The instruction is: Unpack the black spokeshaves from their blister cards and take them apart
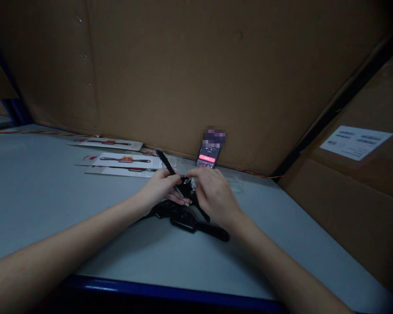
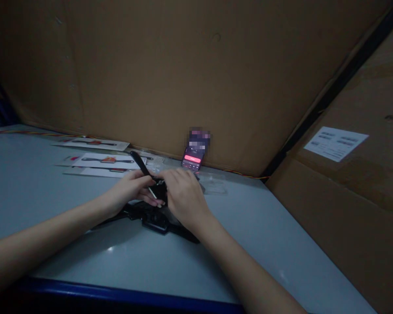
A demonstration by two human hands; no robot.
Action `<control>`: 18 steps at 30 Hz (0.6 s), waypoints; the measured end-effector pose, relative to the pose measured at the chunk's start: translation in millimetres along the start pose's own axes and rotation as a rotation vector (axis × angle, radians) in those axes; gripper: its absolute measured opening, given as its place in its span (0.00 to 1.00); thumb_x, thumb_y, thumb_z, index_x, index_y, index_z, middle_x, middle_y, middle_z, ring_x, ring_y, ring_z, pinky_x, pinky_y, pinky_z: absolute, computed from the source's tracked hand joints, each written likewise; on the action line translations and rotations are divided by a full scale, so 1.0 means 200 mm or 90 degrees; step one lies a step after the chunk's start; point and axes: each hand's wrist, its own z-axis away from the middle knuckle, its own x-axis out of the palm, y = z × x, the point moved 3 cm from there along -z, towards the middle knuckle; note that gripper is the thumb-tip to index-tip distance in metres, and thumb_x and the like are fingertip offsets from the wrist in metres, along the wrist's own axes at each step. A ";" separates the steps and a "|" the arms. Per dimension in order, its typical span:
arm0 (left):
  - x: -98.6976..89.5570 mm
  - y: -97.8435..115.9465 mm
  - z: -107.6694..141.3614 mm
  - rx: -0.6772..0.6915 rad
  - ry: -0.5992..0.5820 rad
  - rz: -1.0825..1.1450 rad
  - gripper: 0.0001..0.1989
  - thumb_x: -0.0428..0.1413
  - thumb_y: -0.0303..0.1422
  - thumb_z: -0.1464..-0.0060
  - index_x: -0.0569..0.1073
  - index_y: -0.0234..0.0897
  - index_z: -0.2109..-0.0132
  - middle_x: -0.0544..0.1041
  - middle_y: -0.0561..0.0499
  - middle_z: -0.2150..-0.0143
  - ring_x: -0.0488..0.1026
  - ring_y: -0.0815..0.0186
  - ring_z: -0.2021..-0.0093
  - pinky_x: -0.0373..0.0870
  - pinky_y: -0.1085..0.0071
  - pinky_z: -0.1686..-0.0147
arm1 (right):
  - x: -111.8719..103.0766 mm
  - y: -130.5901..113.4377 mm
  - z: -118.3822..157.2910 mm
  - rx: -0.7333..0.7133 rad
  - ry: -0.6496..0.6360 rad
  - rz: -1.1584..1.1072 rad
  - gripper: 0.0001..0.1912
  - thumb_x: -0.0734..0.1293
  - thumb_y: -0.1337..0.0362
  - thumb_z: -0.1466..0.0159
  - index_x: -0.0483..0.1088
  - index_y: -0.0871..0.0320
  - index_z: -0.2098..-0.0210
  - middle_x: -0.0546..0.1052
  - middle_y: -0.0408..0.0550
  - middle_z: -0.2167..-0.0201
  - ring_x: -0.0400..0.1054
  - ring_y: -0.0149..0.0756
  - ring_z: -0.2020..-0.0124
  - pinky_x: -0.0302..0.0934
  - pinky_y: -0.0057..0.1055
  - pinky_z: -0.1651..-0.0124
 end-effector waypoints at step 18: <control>0.02 0.01 0.01 -0.007 -0.017 -0.025 0.05 0.51 0.27 0.48 0.67 0.31 0.62 0.76 0.46 0.76 0.76 0.63 0.78 0.74 0.71 0.75 | 0.01 -0.04 -0.01 0.043 -0.094 0.026 0.07 0.57 0.70 0.39 0.65 0.58 0.63 0.70 0.50 0.65 0.63 0.40 0.62 0.56 0.34 0.62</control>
